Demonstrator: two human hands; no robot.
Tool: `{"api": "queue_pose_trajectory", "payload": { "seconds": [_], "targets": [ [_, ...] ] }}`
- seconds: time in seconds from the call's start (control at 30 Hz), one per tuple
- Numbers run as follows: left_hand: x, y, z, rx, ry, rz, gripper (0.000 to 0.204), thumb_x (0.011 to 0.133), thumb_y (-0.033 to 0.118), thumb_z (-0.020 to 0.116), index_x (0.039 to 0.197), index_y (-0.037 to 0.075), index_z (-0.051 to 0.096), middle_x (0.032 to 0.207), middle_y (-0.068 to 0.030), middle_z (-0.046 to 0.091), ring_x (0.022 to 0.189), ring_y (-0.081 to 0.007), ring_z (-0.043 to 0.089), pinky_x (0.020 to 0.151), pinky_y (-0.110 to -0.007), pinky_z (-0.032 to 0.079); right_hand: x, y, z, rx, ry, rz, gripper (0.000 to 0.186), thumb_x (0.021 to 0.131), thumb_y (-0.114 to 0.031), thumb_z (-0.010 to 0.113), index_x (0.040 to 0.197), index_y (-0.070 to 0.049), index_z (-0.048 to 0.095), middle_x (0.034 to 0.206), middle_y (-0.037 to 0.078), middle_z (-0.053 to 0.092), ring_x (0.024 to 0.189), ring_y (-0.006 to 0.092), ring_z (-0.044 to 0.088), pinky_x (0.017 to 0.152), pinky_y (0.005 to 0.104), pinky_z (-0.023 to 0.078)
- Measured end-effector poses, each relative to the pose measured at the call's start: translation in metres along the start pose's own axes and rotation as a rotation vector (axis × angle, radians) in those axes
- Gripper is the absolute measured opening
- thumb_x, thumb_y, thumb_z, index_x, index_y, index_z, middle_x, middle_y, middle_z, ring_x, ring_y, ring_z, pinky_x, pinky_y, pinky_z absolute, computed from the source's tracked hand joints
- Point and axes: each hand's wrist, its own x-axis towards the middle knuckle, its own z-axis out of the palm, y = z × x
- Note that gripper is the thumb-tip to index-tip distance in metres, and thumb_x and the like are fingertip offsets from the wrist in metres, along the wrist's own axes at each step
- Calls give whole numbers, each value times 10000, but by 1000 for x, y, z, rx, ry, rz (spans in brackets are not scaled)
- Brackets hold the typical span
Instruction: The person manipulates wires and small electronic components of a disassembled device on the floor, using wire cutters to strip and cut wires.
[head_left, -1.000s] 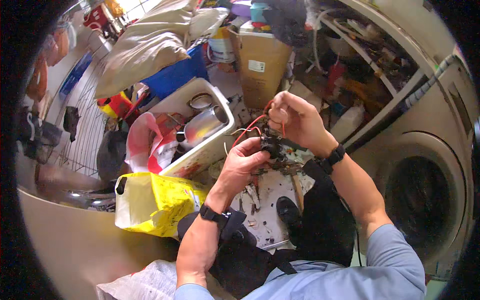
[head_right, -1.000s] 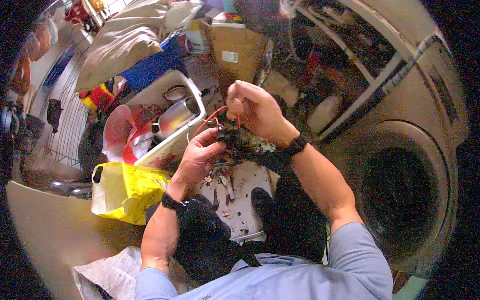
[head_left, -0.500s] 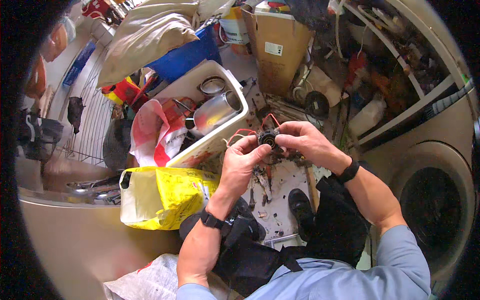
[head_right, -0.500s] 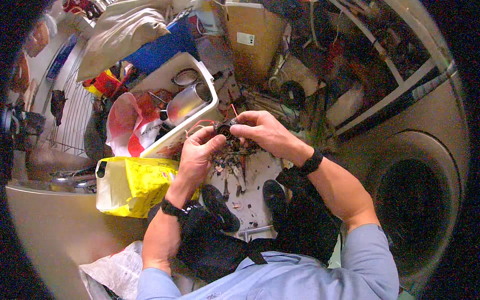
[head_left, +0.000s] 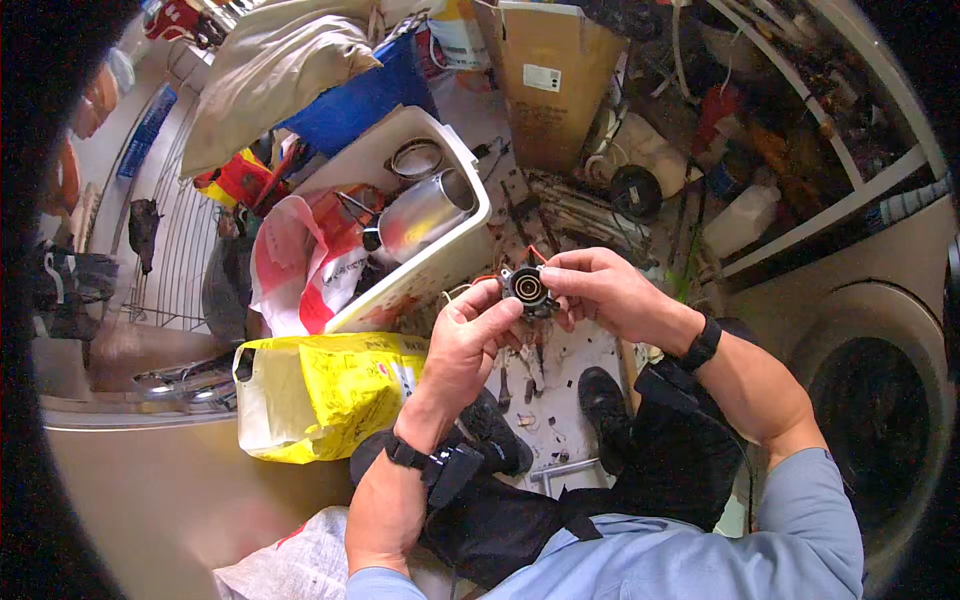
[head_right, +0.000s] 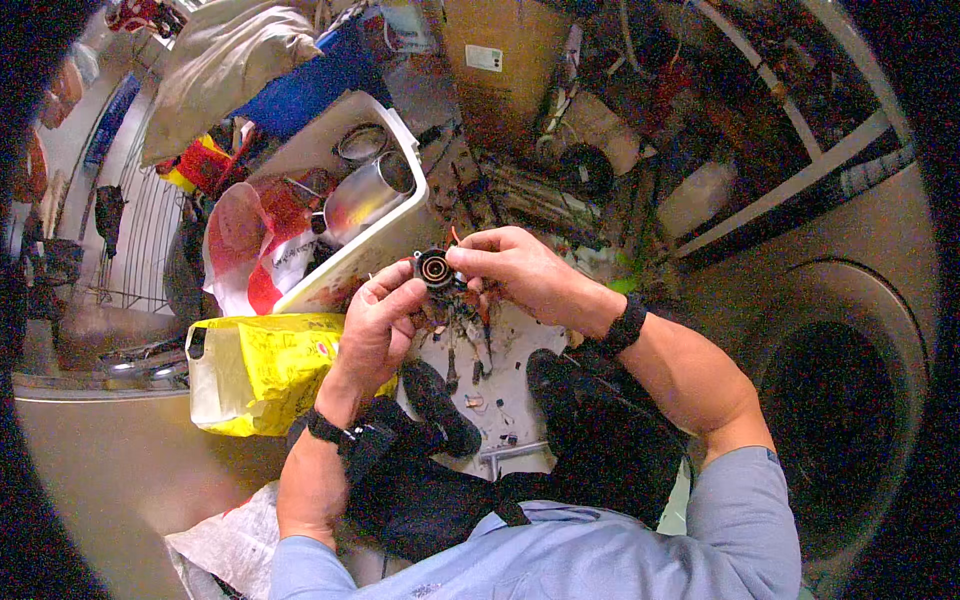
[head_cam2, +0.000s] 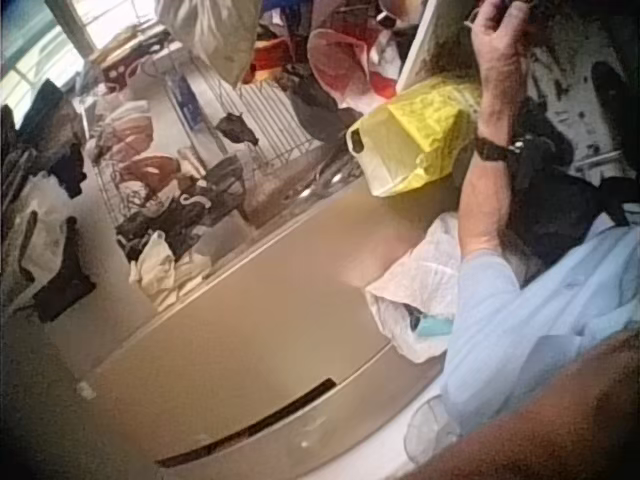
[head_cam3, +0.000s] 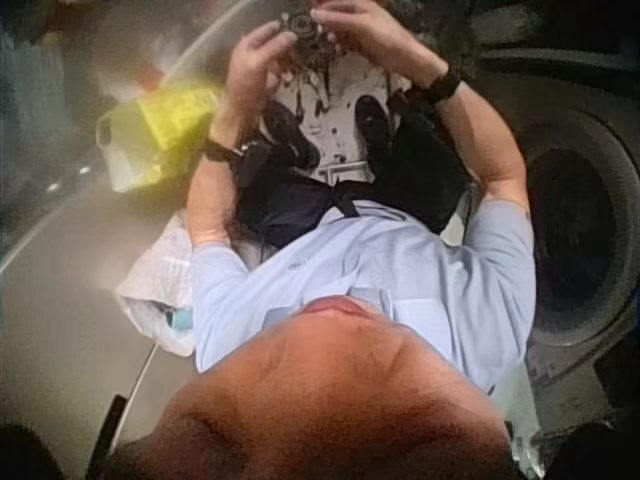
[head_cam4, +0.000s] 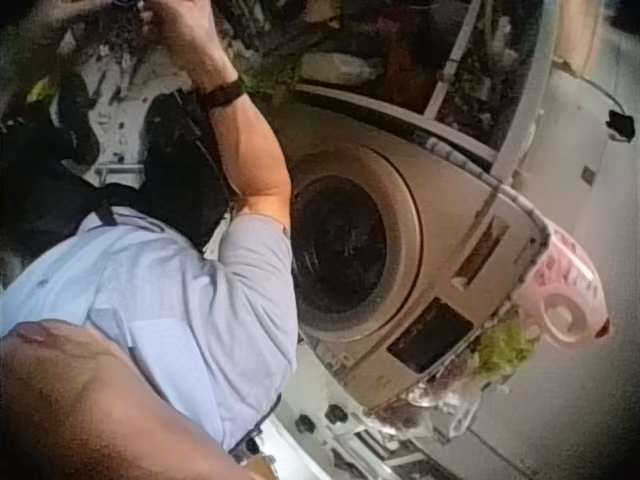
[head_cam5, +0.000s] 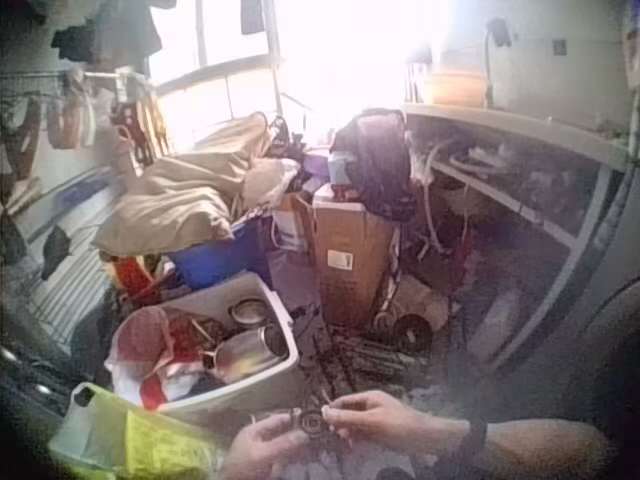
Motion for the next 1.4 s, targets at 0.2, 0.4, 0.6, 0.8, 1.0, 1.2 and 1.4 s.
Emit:
{"api": "queue_pose_trajectory", "payload": {
  "seconds": [0.2, 0.4, 0.6, 0.8, 1.0, 1.2, 1.4],
  "targets": [
    [8, -3, 12, -57, -38, -94, 467, 1062, 463, 403, 1248, 72, 579, 1089, -79, 700, 989, -215, 681, 859, -368, 547, 5, -4, 2, -357, 51, -185, 322, 967, -305, 628, 989, 13, 680, 764, 1, 621, 688, 91, 576, 635, 280, 482],
    [13, -3, 7, -230, -30, -184, 364, 1045, 390, 481, 1222, 103, 619, 1061, -39, 702, 979, -175, 683, 768, -398, 590, 9, -3, 3, -785, 12, -414, 380, 905, -275, 655, 1122, 37, 663, 936, 231, 705, 862, 303, 702, 788, 397, 534],
    [18, -6, 5, -126, -93, -134, 333, 1031, 297, 507, 1274, 91, 604, 1107, -26, 676, 966, -135, 672, 758, -361, 606, 13, 0, -8, -969, -60, -594, 376, 925, -281, 649, 1167, 6, 664, 946, 238, 699, 856, 313, 707, 772, 397, 542],
    [25, -2, 7, -97, -1, -32, 303, 1018, 277, 513, 1176, 53, 644, 1053, -79, 711, 963, -185, 690, 781, -348, 578, 11, -22, -5, -988, 118, -412, 377, 953, -370, 658, 1041, -9, 721, 704, 89, 653, 646, 137, 607, 614, 312, 510],
    [24, 11, -24, -90, 78, 63, 213, 986, 185, 546, 1091, 41, 664, 1036, -135, 724, 934, -225, 698, 854, -385, 548, 32, -13, -22, -1383, 80, -306, 303, 909, -315, 667, 1032, -42, 717, 855, 195, 707, 814, 339, 706, 727, 431, 549],
    [11, 26, -36, -213, 121, 143, 271, 1002, 222, 574, 1169, 19, 644, 1067, -171, 712, 1000, -291, 696, 854, -448, 559, 68, 64, -32, -1375, -182, 166, 346, 867, -282, 690, 1074, -5, 693, 934, 207, 705, 876, 355, 676, 778, 428, 523],
    [18, 30, -49, -388, 14, 106, 290, 975, 164, 622, 1209, -7, 616, 981, -141, 695, 953, -288, 664, 912, -434, 546, 72, 9, -89, -1625, -210, 103, 355, 866, -295, 673, 1067, -3, 693, 970, 196, 710, 892, 347, 674, 809, 432, 529]
  ]
}}
